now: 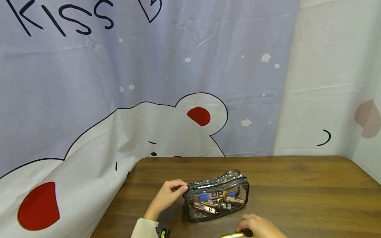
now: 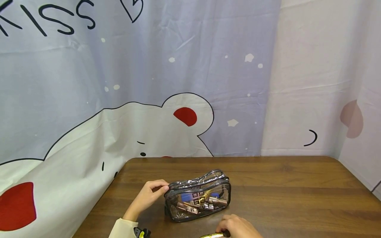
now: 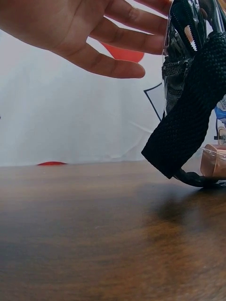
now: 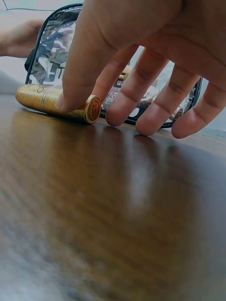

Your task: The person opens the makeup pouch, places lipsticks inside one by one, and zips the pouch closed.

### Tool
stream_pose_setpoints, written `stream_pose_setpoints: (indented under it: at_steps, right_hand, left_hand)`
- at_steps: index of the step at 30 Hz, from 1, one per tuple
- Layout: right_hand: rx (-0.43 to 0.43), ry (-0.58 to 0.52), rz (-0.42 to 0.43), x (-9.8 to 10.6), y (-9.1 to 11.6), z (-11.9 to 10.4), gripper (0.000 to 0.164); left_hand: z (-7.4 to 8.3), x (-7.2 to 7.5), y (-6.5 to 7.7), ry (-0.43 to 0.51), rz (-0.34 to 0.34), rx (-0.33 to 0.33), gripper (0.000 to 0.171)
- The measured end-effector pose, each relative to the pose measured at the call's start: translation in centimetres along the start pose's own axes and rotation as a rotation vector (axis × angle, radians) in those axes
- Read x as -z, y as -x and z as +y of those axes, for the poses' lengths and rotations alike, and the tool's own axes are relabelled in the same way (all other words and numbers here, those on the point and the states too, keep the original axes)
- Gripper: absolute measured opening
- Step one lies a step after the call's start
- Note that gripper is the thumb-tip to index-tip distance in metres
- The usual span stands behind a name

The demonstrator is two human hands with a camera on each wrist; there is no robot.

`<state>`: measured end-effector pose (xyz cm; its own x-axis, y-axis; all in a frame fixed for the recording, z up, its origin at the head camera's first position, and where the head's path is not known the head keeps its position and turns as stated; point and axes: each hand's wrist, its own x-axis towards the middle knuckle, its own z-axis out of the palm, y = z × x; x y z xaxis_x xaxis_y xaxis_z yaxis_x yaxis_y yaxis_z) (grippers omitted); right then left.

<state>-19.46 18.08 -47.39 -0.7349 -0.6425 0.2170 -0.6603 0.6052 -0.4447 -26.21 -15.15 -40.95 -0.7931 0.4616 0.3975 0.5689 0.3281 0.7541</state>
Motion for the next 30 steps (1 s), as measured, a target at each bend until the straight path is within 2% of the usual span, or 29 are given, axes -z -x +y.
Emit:
stream_pose_setpoints:
  at_steps: [5,12,19,23,25,30]
  right_hand:
    - [0.007,0.006,-0.017,0.1,-0.1,0.1,0.027]
    - [0.162,0.030,0.021,0.0,-0.4,0.6,0.024]
    - [0.231,0.030,0.031,0.1,-0.4,0.7,0.010]
    - [0.247,0.082,0.056,0.3,-0.4,0.8,0.011]
    - [0.257,0.099,0.070,0.4,-0.3,0.8,0.012]
    - [0.270,0.112,0.077,0.8,-0.3,0.7,0.012]
  left_hand:
    - [0.1,0.0,-0.1,0.006,-0.004,0.002,0.015]
    - [0.3,0.0,-0.1,0.000,0.000,0.008,0.014]
    - [0.6,0.1,0.0,0.000,-0.001,0.004,0.014]
    - [0.6,0.1,0.0,-0.002,-0.003,0.015,0.014]
    - [0.2,0.0,-0.1,-0.006,-0.006,0.021,0.014]
    - [-2.2,-0.4,-0.2,-0.025,-0.002,0.028,0.015]
